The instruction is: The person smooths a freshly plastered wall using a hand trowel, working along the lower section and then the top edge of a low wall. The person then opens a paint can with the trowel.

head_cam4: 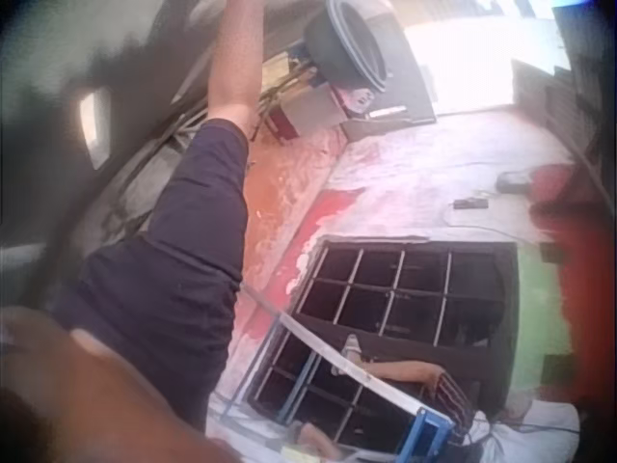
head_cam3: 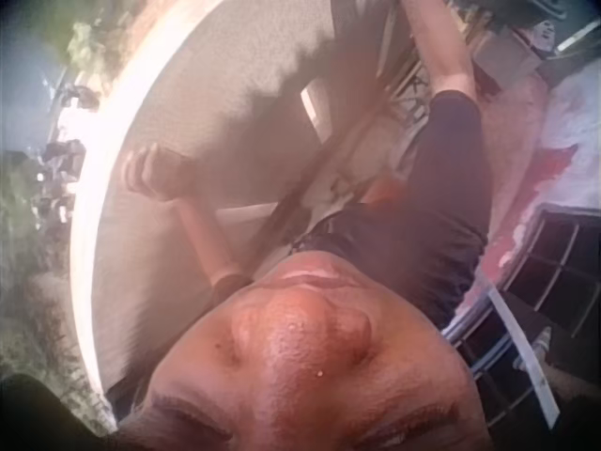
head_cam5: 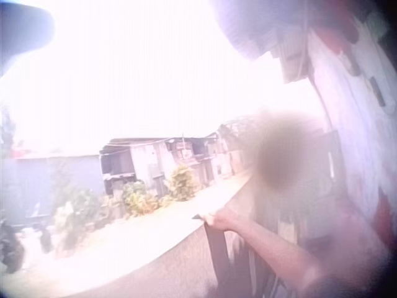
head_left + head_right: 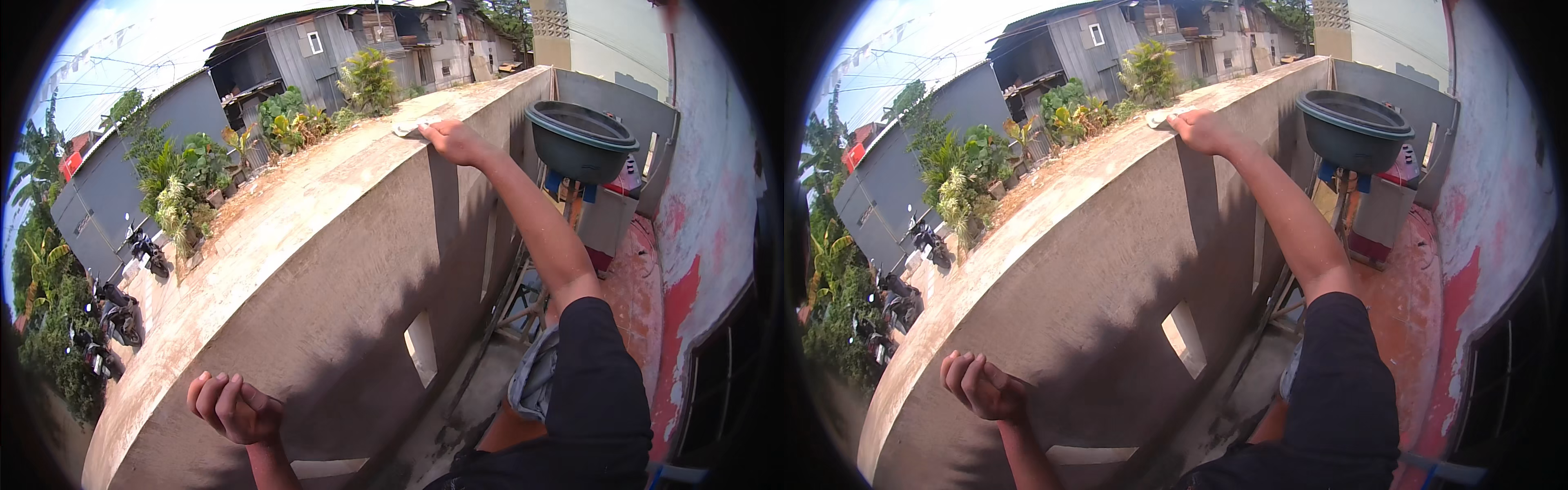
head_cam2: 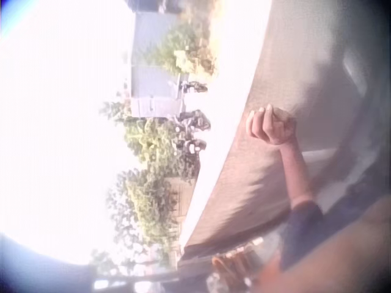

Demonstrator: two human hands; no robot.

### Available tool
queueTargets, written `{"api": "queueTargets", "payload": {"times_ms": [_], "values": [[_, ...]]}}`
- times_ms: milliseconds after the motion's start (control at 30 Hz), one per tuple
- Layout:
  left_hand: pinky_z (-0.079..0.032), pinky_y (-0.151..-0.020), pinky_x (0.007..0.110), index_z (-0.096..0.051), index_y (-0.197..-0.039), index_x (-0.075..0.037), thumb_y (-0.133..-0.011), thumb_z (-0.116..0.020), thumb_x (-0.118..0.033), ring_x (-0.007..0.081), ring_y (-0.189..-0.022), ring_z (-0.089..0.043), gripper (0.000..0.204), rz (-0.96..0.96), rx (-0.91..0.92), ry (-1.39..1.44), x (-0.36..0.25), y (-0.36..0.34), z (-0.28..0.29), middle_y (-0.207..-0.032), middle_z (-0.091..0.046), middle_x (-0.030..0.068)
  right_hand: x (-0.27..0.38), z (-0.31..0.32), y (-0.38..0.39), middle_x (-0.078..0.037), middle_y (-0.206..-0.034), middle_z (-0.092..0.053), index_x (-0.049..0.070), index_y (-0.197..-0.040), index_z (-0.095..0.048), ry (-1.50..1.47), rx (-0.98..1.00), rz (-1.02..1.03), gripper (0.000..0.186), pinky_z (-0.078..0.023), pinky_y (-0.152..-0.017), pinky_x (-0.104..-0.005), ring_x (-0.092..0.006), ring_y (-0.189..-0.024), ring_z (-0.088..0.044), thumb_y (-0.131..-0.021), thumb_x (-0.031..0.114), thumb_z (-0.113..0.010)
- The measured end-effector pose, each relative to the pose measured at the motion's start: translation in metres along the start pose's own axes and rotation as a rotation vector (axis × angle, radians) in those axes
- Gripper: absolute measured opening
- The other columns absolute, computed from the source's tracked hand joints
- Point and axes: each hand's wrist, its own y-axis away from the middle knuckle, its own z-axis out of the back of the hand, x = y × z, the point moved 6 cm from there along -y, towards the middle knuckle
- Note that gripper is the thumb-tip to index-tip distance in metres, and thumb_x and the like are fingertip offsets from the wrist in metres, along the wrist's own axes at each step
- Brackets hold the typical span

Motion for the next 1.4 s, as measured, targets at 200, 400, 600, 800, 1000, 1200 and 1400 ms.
{"api": "queueTargets", "payload": {"times_ms": [200,400,600,800,1000,1200,1400], "values": [[-0.047,-0.100,0.052,-0.059,-0.096,-0.003,-0.092,-0.053,-0.011,0.0374,-0.113,-0.056,0.011,0.048,0.030,-0.097,0.015,0.008,-0.010,-0.107,-0.060,0.0146,0.166,-0.003,0.094,-0.012,-0.123,-0.072,0.006,-0.122,-0.070,-0.362,-0.156,0.923,0.041,-0.049,-0.103,-0.0422,-0.0306,-0.117,-0.065,-0.108,0.034,-0.044],[-0.048,-0.098,0.052,-0.060,-0.094,-0.002,-0.090,-0.054,-0.009,0.0372,-0.109,-0.058,0.010,0.037,0.029,-0.061,0.013,0.009,-0.006,-0.102,-0.061,0.0144,0.000,-0.016,-0.010,-0.020,-0.134,-0.064,0.009,-0.142,-0.054,0.015,0.302,0.088,0.044,-0.047,-0.107,-0.0422,-0.0372,-0.123,-0.061,-0.108,0.029,-0.036],[-0.050,-0.094,0.050,-0.059,-0.092,-0.003,-0.086,-0.053,-0.006,0.0358,-0.103,-0.059,0.010,0.054,-0.008,-0.018,0.013,0.005,-0.008,-0.096,-0.060,0.0134,0.105,-0.012,0.027,-0.019,-0.118,-0.071,0.006,-0.123,-0.071,-0.180,0.201,0.381,0.046,-0.049,-0.101,-0.0373,-0.0336,-0.111,-0.066,-0.109,0.037,-0.041],[-0.051,-0.087,0.047,-0.059,-0.090,-0.004,-0.083,-0.055,-0.010,0.0343,-0.096,-0.060,0.010,0.071,-0.025,0.089,0.015,0.001,0.000,-0.090,-0.060,0.0118,0.102,-0.026,-0.023,-0.019,-0.112,-0.074,0.007,-0.121,-0.073,0.063,0.510,0.030,0.052,-0.051,-0.096,-0.0393,-0.0328,-0.102,-0.070,-0.108,0.042,-0.037],[-0.052,-0.083,0.044,-0.060,-0.090,-0.005,-0.081,-0.057,-0.010,0.0328,-0.091,-0.061,0.011,0.076,-0.050,0.179,0.022,0.007,0.009,-0.086,-0.061,0.0101,0.236,-0.062,0.005,-0.018,-0.139,-0.062,0.011,-0.144,-0.058,-0.094,0.551,0.433,0.052,-0.043,-0.110,-0.0418,-0.0341,-0.129,-0.059,-0.108,0.042,-0.038],[-0.053,-0.080,0.042,-0.060,-0.085,-0.006,-0.077,-0.058,-0.006,0.0311,-0.090,-0.062,0.008,0.062,-0.059,0.206,0.019,0.002,0.007,-0.083,-0.062,0.0096,0.204,-0.079,-0.025,-0.021,-0.132,-0.066,0.008,-0.141,-0.060,0.043,0.609,0.245,0.054,-0.044,-0.108,-0.0430,-0.0360,-0.126,-0.060,-0.107,0.045,-0.041],[-0.051,-0.078,0.040,-0.060,-0.084,-0.002,-0.081,-0.056,-0.005,0.0297,-0.085,-0.061,0.006,0.206,-0.036,0.397,0.021,-0.013,0.029,-0.083,-0.062,0.0119,0.245,-0.066,-0.003,-0.022,-0.133,-0.066,0.003,-0.134,-0.064,-0.128,0.658,0.238,0.062,-0.043,-0.107,-0.0445,-0.0351,-0.126,-0.060,-0.106,0.052,-0.040]]}}
